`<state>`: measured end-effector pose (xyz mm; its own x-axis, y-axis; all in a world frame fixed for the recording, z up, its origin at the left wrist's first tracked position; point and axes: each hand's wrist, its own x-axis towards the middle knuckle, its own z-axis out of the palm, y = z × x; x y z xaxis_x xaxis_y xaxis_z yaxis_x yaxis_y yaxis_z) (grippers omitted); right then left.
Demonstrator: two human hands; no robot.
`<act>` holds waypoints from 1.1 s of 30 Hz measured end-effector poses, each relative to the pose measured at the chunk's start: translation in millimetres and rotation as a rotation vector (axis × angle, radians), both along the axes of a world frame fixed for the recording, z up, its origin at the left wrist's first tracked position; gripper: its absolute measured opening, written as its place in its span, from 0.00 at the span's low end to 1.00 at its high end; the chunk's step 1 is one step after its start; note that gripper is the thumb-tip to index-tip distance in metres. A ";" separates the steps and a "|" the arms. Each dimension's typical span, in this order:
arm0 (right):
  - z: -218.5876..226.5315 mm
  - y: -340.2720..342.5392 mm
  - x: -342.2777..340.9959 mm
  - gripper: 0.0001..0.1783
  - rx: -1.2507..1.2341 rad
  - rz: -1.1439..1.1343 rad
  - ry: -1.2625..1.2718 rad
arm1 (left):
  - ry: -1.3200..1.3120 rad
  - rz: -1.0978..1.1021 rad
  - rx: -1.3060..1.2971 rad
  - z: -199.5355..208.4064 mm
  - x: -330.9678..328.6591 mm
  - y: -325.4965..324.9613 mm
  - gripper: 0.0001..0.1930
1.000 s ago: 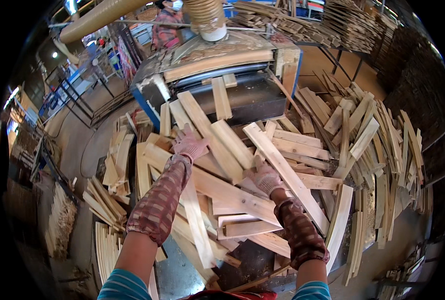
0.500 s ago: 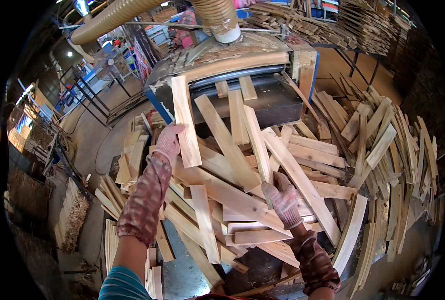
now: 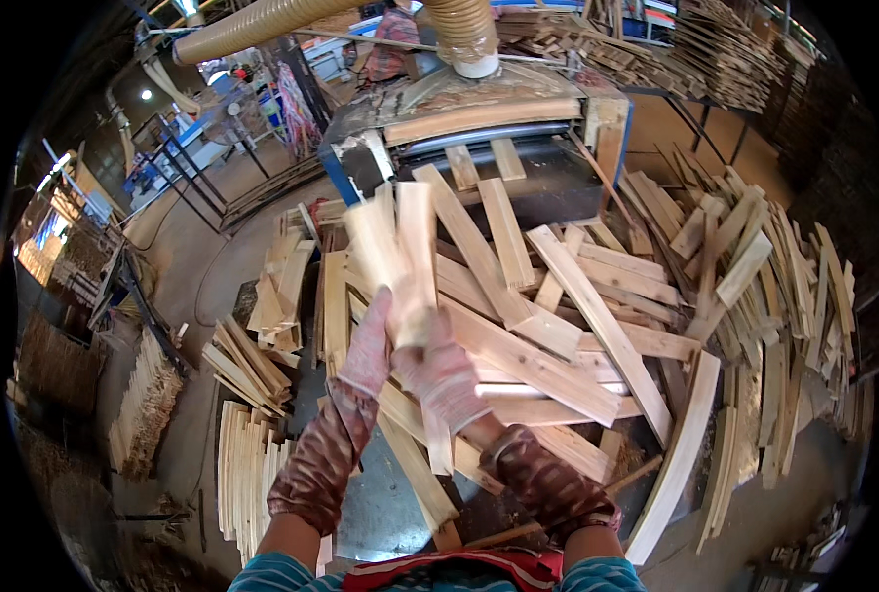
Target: The person sorts and stacks wooden planks in a workshop. They pick up planks from a pile, inspect them, and place them onto a metal rack or a growing stack on the floor. The person moves between different piles and racks throughout the clip.
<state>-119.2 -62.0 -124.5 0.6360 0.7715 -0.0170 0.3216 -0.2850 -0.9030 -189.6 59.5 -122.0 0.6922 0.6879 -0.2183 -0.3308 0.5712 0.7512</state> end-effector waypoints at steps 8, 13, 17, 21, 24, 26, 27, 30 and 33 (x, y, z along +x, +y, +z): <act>-76.8 -135.4 -40.6 0.16 0.130 0.287 -0.462 | 0.312 0.043 0.085 -44.4 -110.4 -146.1 0.22; -158.9 -192.6 -43.3 0.10 0.364 -0.433 0.382 | 0.366 0.021 0.030 -128.9 -197.8 -177.3 0.26; -123.3 -279.9 8.1 0.10 0.371 -0.759 0.357 | 0.803 0.052 0.064 -263.9 -292.3 -153.2 0.30; -135.0 -362.2 48.4 0.10 0.424 -1.000 0.260 | 1.076 -0.096 0.124 -316.3 -316.6 -177.1 0.33; -130.1 -412.6 69.2 0.11 0.360 -1.081 0.208 | 1.366 -0.184 0.256 -316.6 -317.2 -181.1 0.34; -128.0 -438.3 82.3 0.11 0.301 -1.129 0.198 | 1.563 -0.204 0.471 -316.3 -310.1 -178.9 0.35; -142.1 -449.2 89.9 0.11 0.307 -1.147 0.203 | 1.669 -0.187 0.600 -315.4 -304.0 -177.8 0.35; -169.0 -464.9 115.3 0.11 0.267 -1.186 0.214 | 1.778 0.147 0.780 -307.7 -258.1 -188.2 0.35; -174.2 -466.6 136.9 0.11 0.214 -1.227 0.274 | 0.958 0.164 0.681 -316.1 -202.7 -192.0 0.31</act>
<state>17.7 -528.6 -298.7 0.9262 -0.3142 -0.2084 -0.2515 -0.1031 -0.9624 -392.3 -132.5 -438.1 0.3388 0.9281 -0.1543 0.4994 -0.0384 0.8655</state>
